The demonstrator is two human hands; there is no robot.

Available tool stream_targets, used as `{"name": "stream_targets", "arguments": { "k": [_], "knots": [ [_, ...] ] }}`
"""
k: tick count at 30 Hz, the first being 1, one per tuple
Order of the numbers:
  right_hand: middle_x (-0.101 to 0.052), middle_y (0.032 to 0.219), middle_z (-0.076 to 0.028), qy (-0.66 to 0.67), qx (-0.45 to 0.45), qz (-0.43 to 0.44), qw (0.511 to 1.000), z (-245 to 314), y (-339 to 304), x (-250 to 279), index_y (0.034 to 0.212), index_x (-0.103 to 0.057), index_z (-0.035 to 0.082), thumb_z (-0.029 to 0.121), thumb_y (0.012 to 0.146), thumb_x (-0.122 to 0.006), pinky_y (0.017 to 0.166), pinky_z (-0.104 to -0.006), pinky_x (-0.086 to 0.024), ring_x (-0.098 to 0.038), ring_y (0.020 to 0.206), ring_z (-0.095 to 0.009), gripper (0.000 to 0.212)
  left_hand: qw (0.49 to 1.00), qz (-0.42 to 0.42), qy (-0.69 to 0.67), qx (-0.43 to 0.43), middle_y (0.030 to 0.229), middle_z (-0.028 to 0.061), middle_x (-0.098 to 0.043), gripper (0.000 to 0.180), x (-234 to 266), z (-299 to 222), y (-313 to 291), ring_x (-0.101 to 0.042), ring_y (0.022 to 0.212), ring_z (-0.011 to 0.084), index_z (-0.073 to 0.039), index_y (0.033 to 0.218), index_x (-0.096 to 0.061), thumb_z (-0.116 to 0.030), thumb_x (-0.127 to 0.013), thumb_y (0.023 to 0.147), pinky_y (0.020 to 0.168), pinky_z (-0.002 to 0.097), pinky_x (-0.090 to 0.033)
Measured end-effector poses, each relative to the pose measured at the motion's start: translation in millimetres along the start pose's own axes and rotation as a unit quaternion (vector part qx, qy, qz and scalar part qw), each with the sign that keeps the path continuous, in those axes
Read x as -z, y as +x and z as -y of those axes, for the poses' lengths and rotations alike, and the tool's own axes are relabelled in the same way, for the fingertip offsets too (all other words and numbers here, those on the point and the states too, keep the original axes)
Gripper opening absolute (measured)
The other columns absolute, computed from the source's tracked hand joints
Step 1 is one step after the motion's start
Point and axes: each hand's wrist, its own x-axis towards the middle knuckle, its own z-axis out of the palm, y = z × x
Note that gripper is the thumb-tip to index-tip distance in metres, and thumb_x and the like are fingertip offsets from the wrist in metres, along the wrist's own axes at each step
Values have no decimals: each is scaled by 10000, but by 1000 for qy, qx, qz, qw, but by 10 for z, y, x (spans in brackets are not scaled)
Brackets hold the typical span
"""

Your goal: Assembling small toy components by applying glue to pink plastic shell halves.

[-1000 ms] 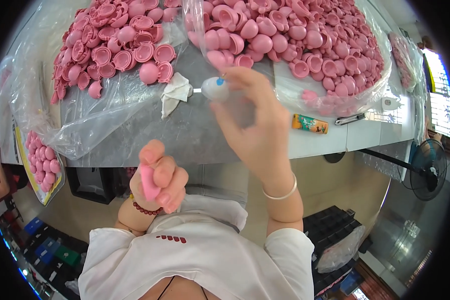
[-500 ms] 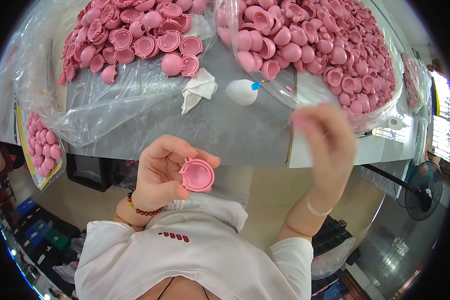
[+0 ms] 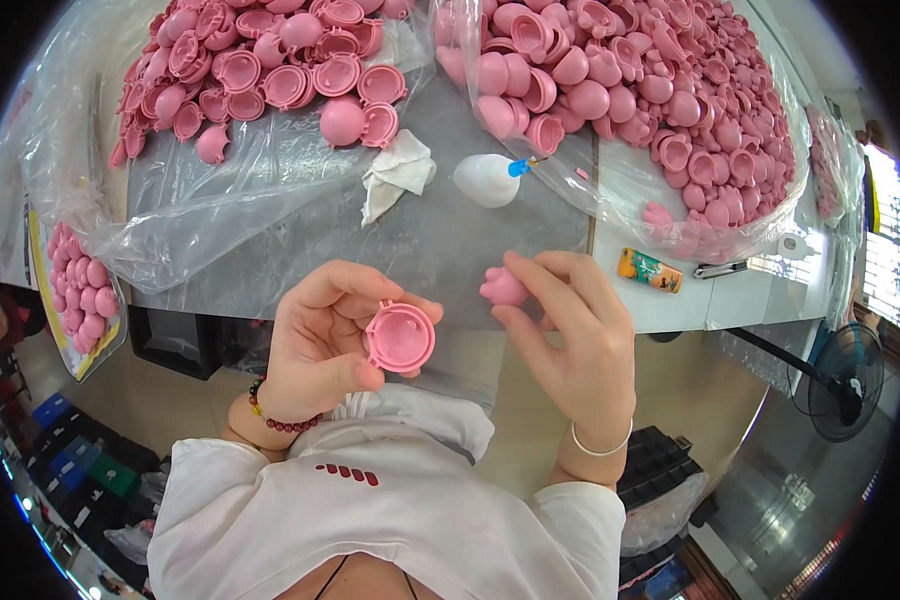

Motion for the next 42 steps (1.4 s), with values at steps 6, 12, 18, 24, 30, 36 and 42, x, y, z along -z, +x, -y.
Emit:
{"name": "stream_targets", "arguments": {
  "k": [6,12,18,24,30,36,42],
  "knots": [
    [-543,794,-113,114,112,-64,985,147,-101,14,849,-601,-40,353,616,-701,510,-234,-404,-528,638,-175,467,969,30,216,-115,1020,141,-562,401,-26,62,-10,-584,861,170,48,1033,-512,47,-661,662,752,272,-488],
    [-552,747,-94,113,150,-41,981,136,-34,-123,806,-616,-13,372,620,-677,506,-230,-400,-529,616,-177,433,962,13,247,-119,1000,137,-574,356,-49,73,-6,-599,822,168,45,1004,-543,66,-645,663,727,260,-493],
    [-551,741,-80,90,160,-36,982,154,-72,-100,829,-630,10,187,560,-719,479,-224,-400,-522,609,-152,334,966,24,241,-92,1011,206,-547,404,-11,71,-14,-561,930,244,52,984,-519,38,-701,623,774,334,-494],
    [-481,667,-34,111,232,-64,964,108,-111,-202,854,-588,2,117,599,-735,458,-211,-338,-442,575,-124,316,963,7,240,-124,1007,204,-556,464,-17,2,-2,-563,928,244,42,986,-533,3,-746,577,809,322,-460],
    [-526,797,-45,218,31,-233,947,-63,194,-253,1044,-515,-14,19,594,-640,584,-246,-403,-470,680,-138,468,967,11,220,-129,907,185,-591,421,55,-87,6,-586,851,221,41,901,-563,-54,-778,552,730,286,-478],
    [-567,876,-52,111,-7,-175,978,-68,385,-366,1028,-522,-7,63,614,-679,617,-231,-413,-516,769,-139,448,997,-15,41,-57,890,179,-591,472,54,-155,-58,-595,790,213,24,938,-534,-142,-782,573,685,281,-493],
    [-597,896,-125,195,-7,-156,968,-89,297,-330,931,-523,-64,65,743,-593,683,-216,-424,-533,758,-116,239,990,17,-133,40,905,155,-579,489,139,-171,-68,-584,756,211,5,996,-491,-220,-738,638,623,279,-491]
  ]
}}
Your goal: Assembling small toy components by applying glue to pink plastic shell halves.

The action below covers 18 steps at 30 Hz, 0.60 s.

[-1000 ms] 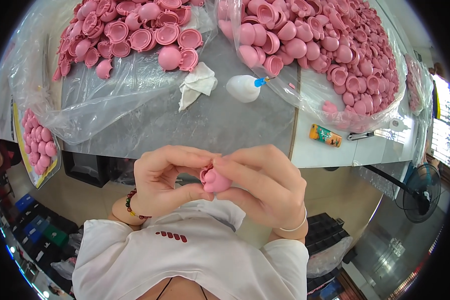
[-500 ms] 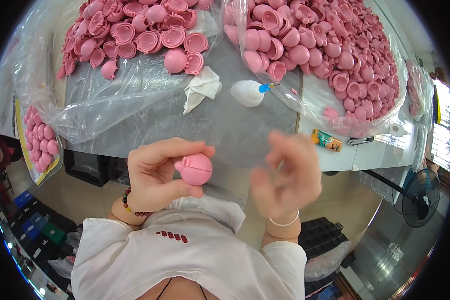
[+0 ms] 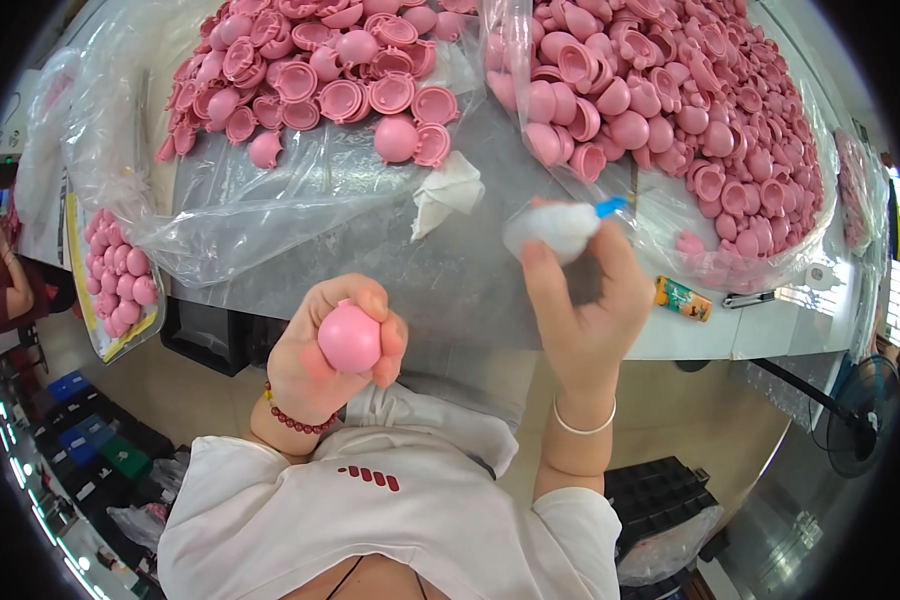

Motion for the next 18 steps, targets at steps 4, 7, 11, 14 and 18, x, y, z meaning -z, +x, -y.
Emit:
{"name": "stream_targets", "arguments": {
  "k": [4,7,11,14,18],
  "knots": [
    [-601,840,-106,75,-27,-24,996,6,-115,11,903,-530,-59,38,711,-598,704,-242,-426,-554,755,-138,226,998,-22,-56,11,875,144,-579,495,-43,-21,-31,-573,721,202,2,987,-478,-208,-745,627,580,280,-479],
    [-589,847,-126,147,-65,-40,986,16,-170,3,900,-520,-70,31,713,-588,719,-265,-431,-569,786,-173,223,992,16,99,-77,824,119,-562,467,-54,-149,-93,-545,699,207,-10,930,-469,-250,-735,631,546,286,-444],
    [-578,846,-133,150,-55,-40,986,-30,-204,67,901,-514,-77,37,710,-590,726,-277,-434,-575,802,-198,235,513,-357,585,-518,884,170,-580,355,28,-750,-471,-554,867,210,28,979,-497,-239,-603,771,733,295,-441],
    [-575,847,-140,157,-30,-16,987,7,-188,50,940,-508,-78,111,755,-566,706,-301,-451,-577,805,-217,270,197,-507,714,-440,982,159,-566,251,301,-1446,-964,-537,936,219,26,1020,-520,-100,-541,804,823,303,-408],
    [-573,830,-130,151,-51,-21,987,-2,-190,46,910,-515,-77,77,729,-577,703,-290,-443,-579,790,-210,246,145,-572,727,-352,985,143,-573,239,356,-1469,-781,-555,910,197,37,1006,-533,-49,-548,784,827,298,-408]
  ]
}}
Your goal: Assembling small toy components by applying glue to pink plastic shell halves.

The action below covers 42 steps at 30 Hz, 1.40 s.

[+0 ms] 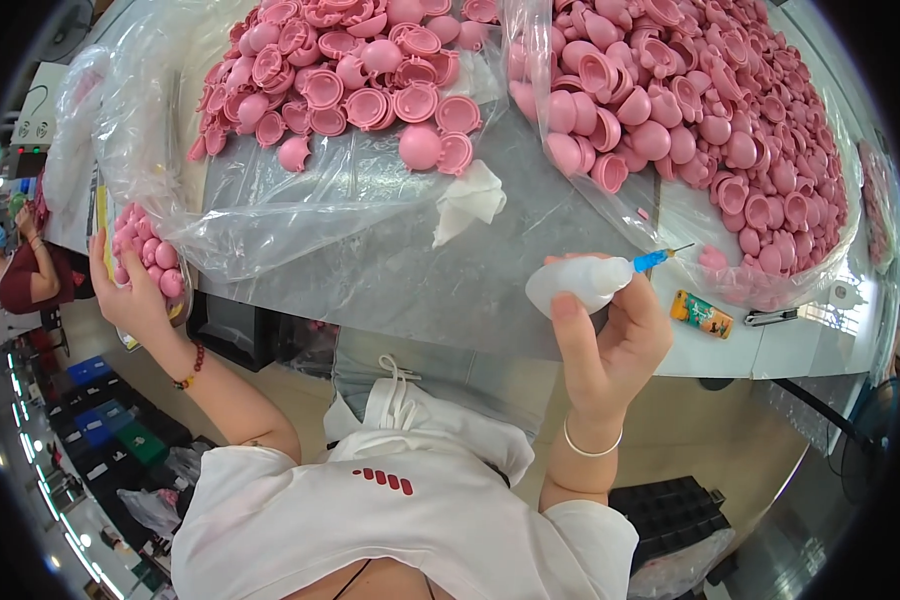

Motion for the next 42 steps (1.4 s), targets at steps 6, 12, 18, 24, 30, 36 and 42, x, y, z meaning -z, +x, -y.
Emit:
{"name": "stream_targets", "arguments": {
  "k": [6,12,18,24,30,36,42],
  "knots": [
    [-578,840,-154,-26,19,6,999,-37,-32,41,935,-506,-75,112,743,-567,697,-306,-450,-584,787,-219,274,928,184,-217,-241,946,93,-583,222,-186,-992,-309,-580,776,223,-45,930,-592,-25,-581,710,745,276,-421],
    [-581,839,-157,14,21,-15,1000,-45,-21,-3,957,-483,-70,128,743,-580,677,-266,-438,-569,734,-185,307,910,316,-211,-167,877,93,-549,249,-380,-1093,-335,-557,674,220,-37,948,-571,-41,-599,701,628,301,-434],
    [-508,708,-76,133,59,-41,989,-18,-42,12,1025,-442,-45,217,767,-565,490,-197,-324,-450,589,-105,387,904,315,-235,-166,926,79,-522,272,-371,-1003,-340,-532,631,162,-39,997,-546,-27,-578,728,597,257,-431],
    [-341,644,-6,302,47,-56,951,26,-215,66,1098,-437,2,319,763,-565,438,-212,-198,-290,560,-92,479,714,325,-620,24,1066,131,-506,306,-50,-1117,-591,-533,714,127,50,1032,-502,-58,-575,754,639,238,-440],
    [-335,655,-18,278,165,-17,946,189,-180,-24,1011,-516,-10,476,744,-547,450,-235,-210,-305,579,-112,555,371,561,-714,193,1072,214,-508,479,133,-1485,-1202,-554,831,164,48,1105,-425,-199,-630,749,668,252,-474],
    [-507,607,-43,24,306,-4,952,211,-180,-37,847,-561,-61,547,742,-509,375,-237,-299,-419,461,-116,619,380,556,-716,182,1114,232,-486,471,105,-1465,-1272,-550,913,188,35,1150,-384,-76,-612,753,765,286,-456],
    [-539,606,-50,12,281,-14,959,235,-194,-103,796,-590,-58,524,756,-516,367,-232,-311,-448,446,-120,588,381,553,-721,169,1131,243,-473,434,83,-1432,-1301,-542,950,199,26,1127,-399,-27,-605,749,809,289,-434]
  ]
}}
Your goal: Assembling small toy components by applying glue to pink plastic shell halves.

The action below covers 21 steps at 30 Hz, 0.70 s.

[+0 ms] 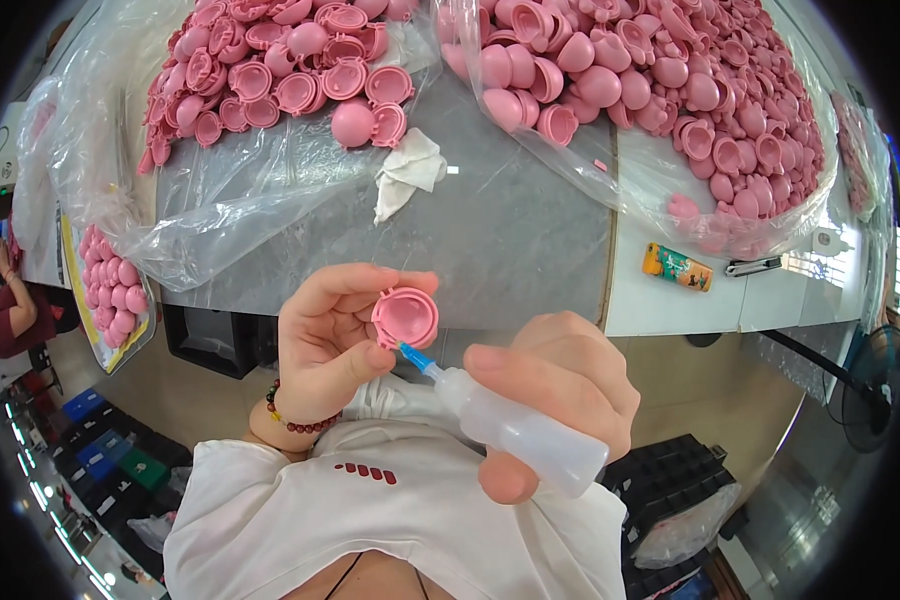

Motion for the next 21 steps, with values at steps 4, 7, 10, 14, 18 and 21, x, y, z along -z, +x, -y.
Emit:
{"name": "stream_targets", "arguments": {
  "k": [4,7,10,14,18,21],
  "knots": [
    [-540,602,-51,0,-10,4,1000,-4,-10,-8,787,-589,-63,516,760,-517,365,-229,-315,-451,446,-122,584,1000,-8,-10,3,1128,248,-474,442,-1,7,-10,-542,953,200,24,1116,-411,-33,-626,734,806,287,-435],
    [-543,614,-54,4,-15,13,1000,-12,-14,-2,794,-589,-62,521,756,-517,366,-228,-316,-451,448,-122,588,1000,-4,-8,0,1117,251,-480,454,10,6,-5,-540,960,206,27,1109,-419,-43,-645,721,809,296,-439],
    [-536,617,-52,10,-11,-33,999,-23,-28,-3,808,-584,-63,527,760,-504,368,-232,-318,-445,449,-121,597,1000,-5,-11,2,1112,253,-483,459,-1,-3,1,-539,966,214,29,1104,-426,-46,-654,712,811,302,-445],
    [-518,606,-49,-21,-23,-3,999,-4,4,-15,828,-572,-63,536,777,-467,364,-234,-313,-436,451,-120,610,1000,-9,-15,7,1113,254,-481,461,5,-3,-6,-538,971,220,33,1099,-430,-43,-658,706,820,308,-443],
    [-517,606,-54,-8,-8,-39,999,-34,-16,-11,828,-576,-62,541,776,-463,374,-235,-319,-441,460,-123,615,999,44,-1,-25,1157,198,-466,420,68,11,-6,-504,1029,222,63,1136,-414,74,-554,741,857,321,-432],
    [-519,606,-53,-22,-21,-41,999,-18,-6,4,837,-576,-59,540,772,-469,378,-237,-326,-446,464,-125,613,999,38,13,-26,1150,199,-473,413,41,-1,-4,-513,1014,222,62,1121,-437,78,-568,729,841,320,-443]
  ]
}}
